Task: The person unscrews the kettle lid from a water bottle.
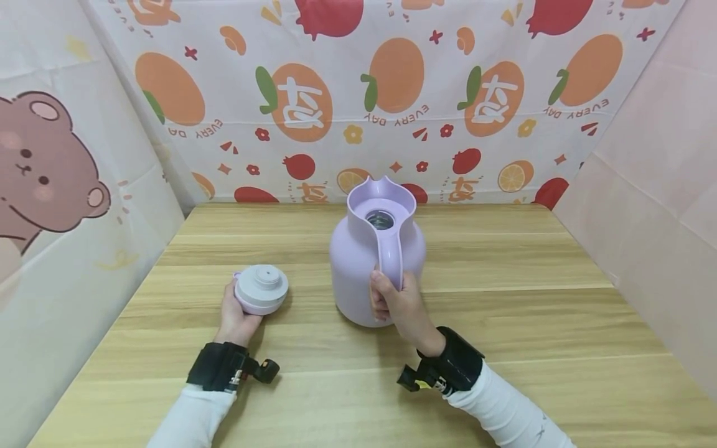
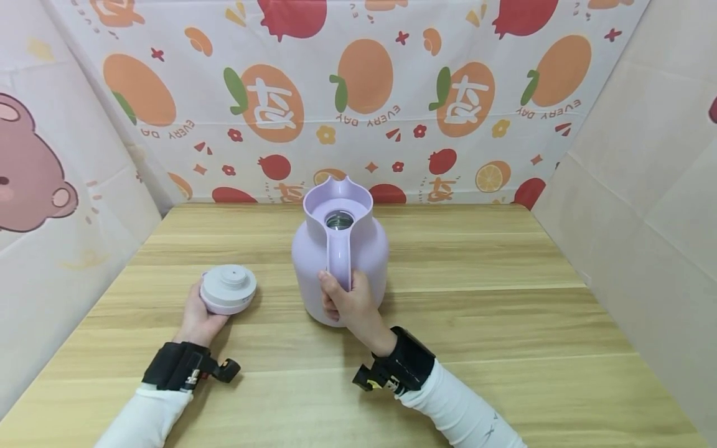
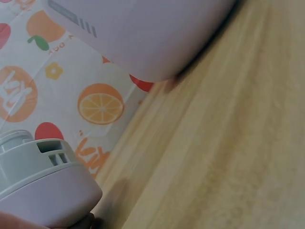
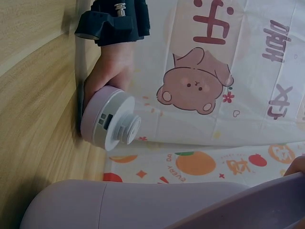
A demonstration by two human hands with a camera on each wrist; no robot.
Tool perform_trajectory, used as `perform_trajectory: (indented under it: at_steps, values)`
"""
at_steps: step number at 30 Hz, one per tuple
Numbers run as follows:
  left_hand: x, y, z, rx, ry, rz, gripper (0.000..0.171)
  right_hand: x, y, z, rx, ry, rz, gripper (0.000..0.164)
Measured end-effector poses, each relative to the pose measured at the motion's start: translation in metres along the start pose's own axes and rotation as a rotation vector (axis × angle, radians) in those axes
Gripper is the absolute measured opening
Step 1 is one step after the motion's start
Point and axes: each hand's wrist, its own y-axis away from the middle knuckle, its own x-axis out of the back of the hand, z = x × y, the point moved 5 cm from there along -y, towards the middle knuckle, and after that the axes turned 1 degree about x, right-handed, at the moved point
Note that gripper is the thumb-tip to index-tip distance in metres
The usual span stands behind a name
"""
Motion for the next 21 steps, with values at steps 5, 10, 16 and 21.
perform_trajectory:
  at_steps: [5,10,16,21]
  values:
    - [-0.0011,0.0013,0.0000,-0.028,-0.090,-0.005,0.050,-0.0003,0.0002,-0.0007,-0.002,0.003,0.002,0.033]
    - [-0.0014,0.0016,0.0004,-0.054,-0.148,0.010,0.051,0.0002,0.0005,-0.0001,-0.005,0.010,0.004,0.033]
    - [0.0015,-0.0003,0.0014,-0.076,-0.186,0.041,0.051,0.0010,0.0004,0.0008,-0.013,0.002,0.011,0.035]
    - [0.0021,-0.0001,0.0040,-0.117,-0.212,0.072,0.049,0.0010,-0.0004,0.0009,-0.007,0.012,0.004,0.034]
